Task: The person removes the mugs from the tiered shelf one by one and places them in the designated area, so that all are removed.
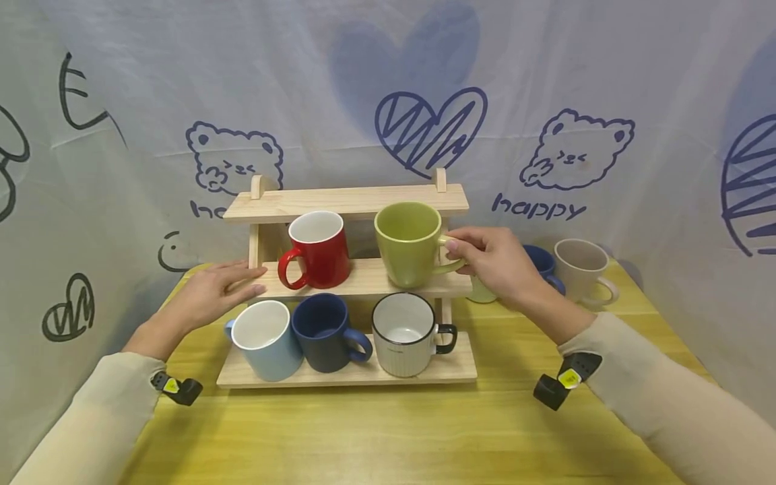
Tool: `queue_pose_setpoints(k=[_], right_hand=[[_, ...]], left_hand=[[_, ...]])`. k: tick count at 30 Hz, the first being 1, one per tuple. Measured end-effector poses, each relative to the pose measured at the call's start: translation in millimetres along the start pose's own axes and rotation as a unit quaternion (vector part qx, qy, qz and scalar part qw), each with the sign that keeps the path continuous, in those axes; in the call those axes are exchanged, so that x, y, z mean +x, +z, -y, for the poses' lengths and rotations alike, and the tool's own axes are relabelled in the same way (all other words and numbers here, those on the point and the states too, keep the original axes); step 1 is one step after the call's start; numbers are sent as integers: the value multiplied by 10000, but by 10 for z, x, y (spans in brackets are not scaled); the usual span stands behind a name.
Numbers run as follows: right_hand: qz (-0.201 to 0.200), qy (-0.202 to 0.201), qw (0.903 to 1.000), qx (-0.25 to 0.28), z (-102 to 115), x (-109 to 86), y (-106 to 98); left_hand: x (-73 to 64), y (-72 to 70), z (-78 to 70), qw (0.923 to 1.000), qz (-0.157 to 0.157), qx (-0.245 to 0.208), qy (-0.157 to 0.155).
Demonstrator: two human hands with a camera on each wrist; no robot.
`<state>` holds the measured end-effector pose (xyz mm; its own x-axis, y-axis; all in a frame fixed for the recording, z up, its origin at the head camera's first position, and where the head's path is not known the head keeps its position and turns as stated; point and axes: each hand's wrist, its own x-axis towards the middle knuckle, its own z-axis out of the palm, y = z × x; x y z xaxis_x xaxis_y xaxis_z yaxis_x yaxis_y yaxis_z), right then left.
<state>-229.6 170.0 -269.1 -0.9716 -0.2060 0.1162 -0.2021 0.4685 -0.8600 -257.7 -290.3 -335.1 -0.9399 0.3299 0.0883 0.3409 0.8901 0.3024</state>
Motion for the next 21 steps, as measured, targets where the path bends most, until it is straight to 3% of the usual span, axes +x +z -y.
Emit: queue_pose_setpoints(k=[6,21], right_hand=[[-261,97,9991,334,-54,-45,-135],[-652,104,9978,-23,-156,-202,-526]], left_hand=[[-6,-3,-9,10000,4,-11,-25],[1,-1,-14,10000,72,-14,-47]])
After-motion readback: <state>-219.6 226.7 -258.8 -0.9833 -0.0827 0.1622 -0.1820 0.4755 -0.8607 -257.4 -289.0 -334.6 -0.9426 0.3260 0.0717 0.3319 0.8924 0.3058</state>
